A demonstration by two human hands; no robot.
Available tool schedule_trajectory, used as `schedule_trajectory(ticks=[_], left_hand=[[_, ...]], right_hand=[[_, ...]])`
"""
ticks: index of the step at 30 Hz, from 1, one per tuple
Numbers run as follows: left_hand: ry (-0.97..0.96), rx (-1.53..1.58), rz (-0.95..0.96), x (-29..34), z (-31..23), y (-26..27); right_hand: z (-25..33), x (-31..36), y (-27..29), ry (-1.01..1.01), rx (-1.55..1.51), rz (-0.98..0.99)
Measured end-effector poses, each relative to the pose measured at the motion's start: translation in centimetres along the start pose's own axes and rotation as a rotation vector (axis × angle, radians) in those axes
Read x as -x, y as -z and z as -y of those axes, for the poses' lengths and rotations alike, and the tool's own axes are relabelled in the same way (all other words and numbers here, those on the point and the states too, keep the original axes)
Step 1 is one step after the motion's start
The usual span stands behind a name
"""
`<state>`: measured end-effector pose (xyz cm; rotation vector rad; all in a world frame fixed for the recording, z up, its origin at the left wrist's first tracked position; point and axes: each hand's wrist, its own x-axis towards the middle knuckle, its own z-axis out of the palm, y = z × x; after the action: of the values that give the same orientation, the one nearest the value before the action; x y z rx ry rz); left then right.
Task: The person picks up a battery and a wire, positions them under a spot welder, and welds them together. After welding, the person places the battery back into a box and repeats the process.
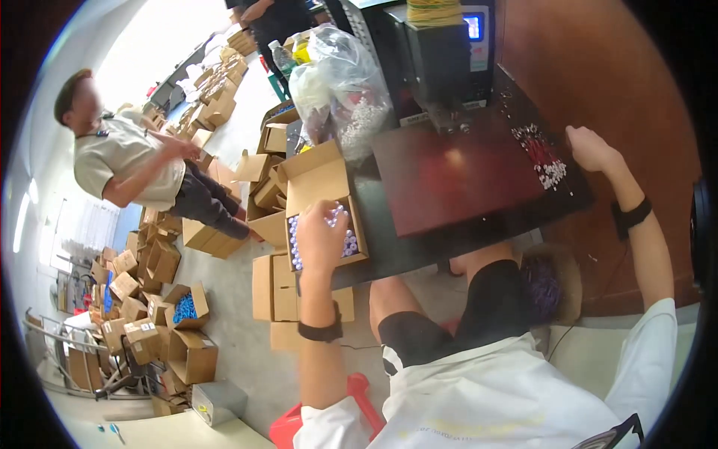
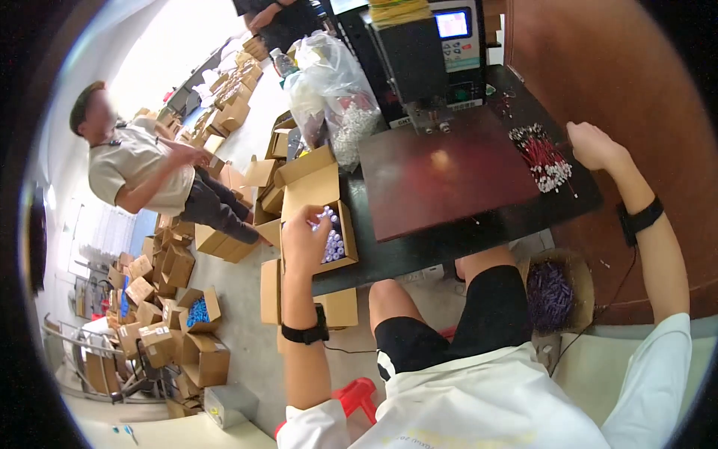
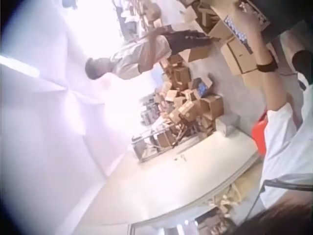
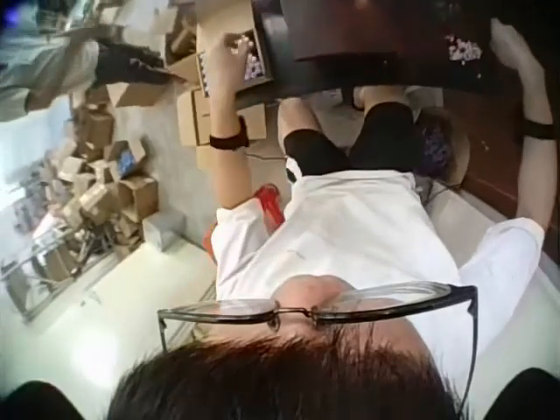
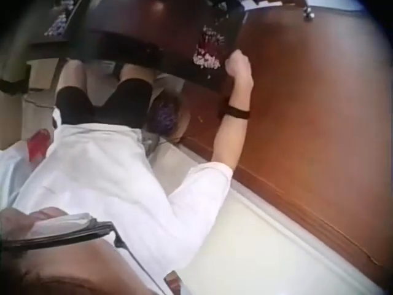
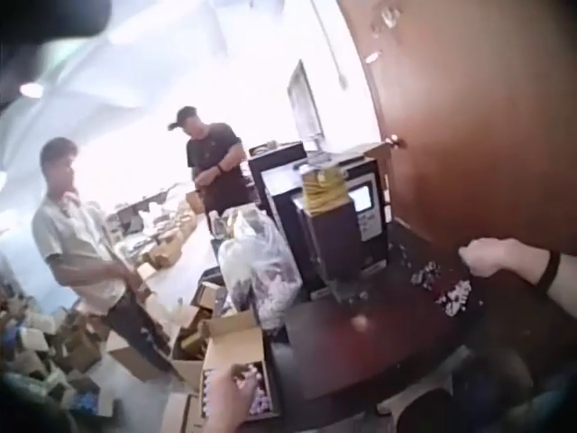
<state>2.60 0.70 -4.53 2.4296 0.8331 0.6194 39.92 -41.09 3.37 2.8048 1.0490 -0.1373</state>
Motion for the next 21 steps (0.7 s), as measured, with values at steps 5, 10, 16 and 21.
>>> schedule_trajectory(ticks=[5, 10, 16, 21], left_hand=[[-0.141, -0.113, 0.101, -0.5, 0.8, -1.4], [-0.154, -0.225, 0.167, -1.5, 0.8, -2.0], [-0.199, -0.198, 0.066, -2.2, 1.1, -0.2], [-0.228, 0.132, -0.021, -2.1, -5.2, 2.3]], right_hand=[[-0.8, 2.1, 0.0, 0.039, -0.172, -0.218], [-0.1, 3.6, 1.8, 0.113, -0.476, -0.212], [1.3, 4.8, 1.5, 0.251, -0.732, -0.290], [2.4, 5.3, 0.7, 0.266, -1.057, -0.322]])
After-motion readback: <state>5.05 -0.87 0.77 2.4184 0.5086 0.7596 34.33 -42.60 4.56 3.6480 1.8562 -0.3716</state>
